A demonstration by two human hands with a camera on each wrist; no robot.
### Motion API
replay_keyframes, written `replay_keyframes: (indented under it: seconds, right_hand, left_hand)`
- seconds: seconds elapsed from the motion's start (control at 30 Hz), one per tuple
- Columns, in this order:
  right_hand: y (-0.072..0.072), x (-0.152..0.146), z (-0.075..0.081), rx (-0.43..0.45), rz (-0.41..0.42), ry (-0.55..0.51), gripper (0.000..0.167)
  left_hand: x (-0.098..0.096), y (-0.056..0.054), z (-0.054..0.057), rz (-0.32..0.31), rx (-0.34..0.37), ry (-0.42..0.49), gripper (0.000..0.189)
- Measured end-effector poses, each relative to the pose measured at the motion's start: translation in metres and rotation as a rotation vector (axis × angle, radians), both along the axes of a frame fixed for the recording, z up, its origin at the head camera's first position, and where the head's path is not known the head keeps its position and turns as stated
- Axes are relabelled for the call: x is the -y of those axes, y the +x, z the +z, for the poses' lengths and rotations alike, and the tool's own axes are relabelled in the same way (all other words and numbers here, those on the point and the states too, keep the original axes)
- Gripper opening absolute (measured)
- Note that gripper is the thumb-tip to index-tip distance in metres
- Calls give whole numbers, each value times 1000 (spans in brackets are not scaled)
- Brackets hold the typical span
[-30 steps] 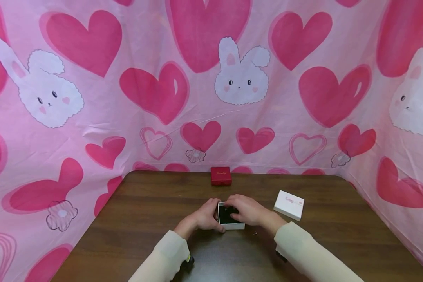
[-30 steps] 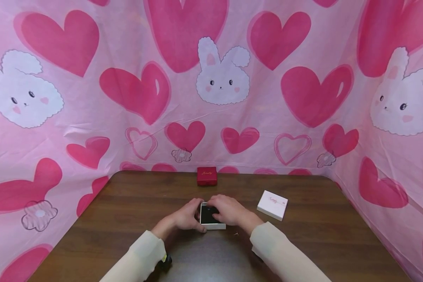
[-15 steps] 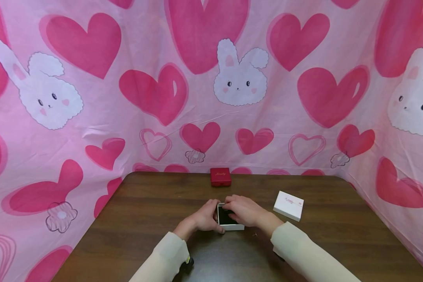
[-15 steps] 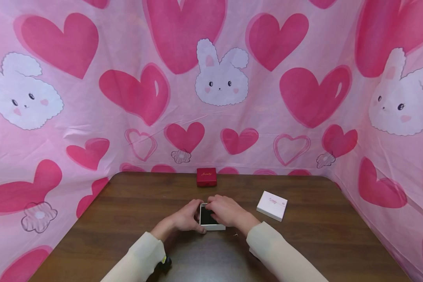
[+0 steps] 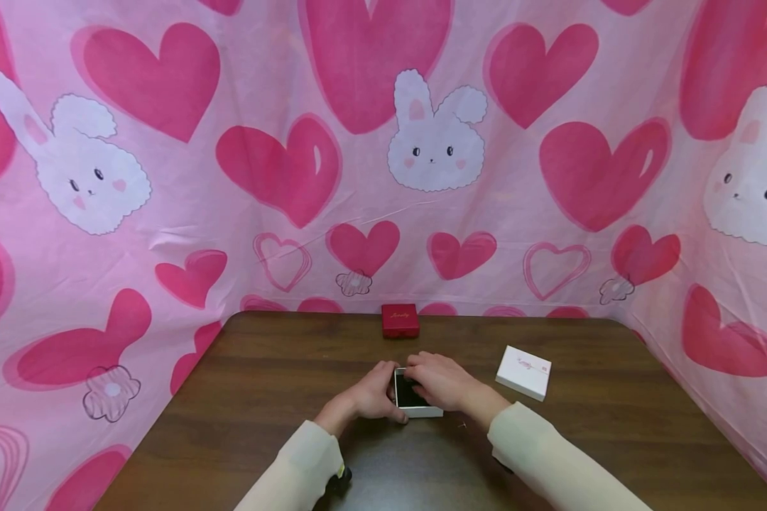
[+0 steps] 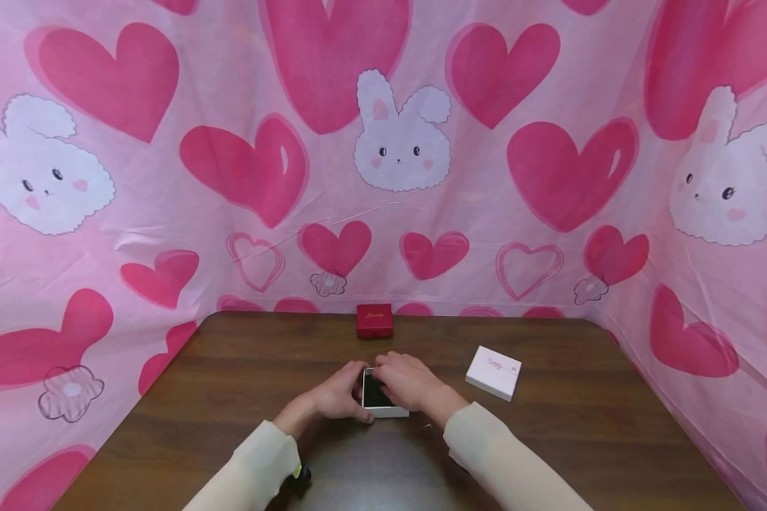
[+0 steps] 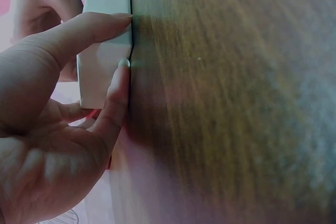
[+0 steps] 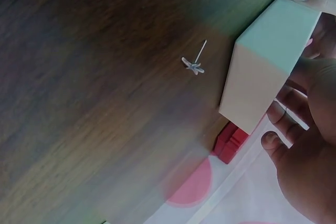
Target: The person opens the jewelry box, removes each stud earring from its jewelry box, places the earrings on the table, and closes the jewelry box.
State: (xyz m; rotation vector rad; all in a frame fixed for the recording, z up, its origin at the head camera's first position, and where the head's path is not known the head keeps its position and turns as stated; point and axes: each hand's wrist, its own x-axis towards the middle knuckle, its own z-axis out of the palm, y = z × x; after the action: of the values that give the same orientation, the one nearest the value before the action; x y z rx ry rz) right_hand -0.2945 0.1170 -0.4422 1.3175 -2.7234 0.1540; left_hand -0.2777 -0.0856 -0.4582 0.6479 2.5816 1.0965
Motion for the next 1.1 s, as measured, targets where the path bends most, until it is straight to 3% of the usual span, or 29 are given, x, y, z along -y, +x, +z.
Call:
replay_keyframes:
  seconds: [0.27,1.1]
  right_hand:
    - [0,3,1,29,-27,-9,19]
    - [-1,1,-3,-47,-12,-22,14]
  left_hand:
    - [1,-1,1,-2,6,-2,75]
    - [0,0,2,7,20,-13,76]
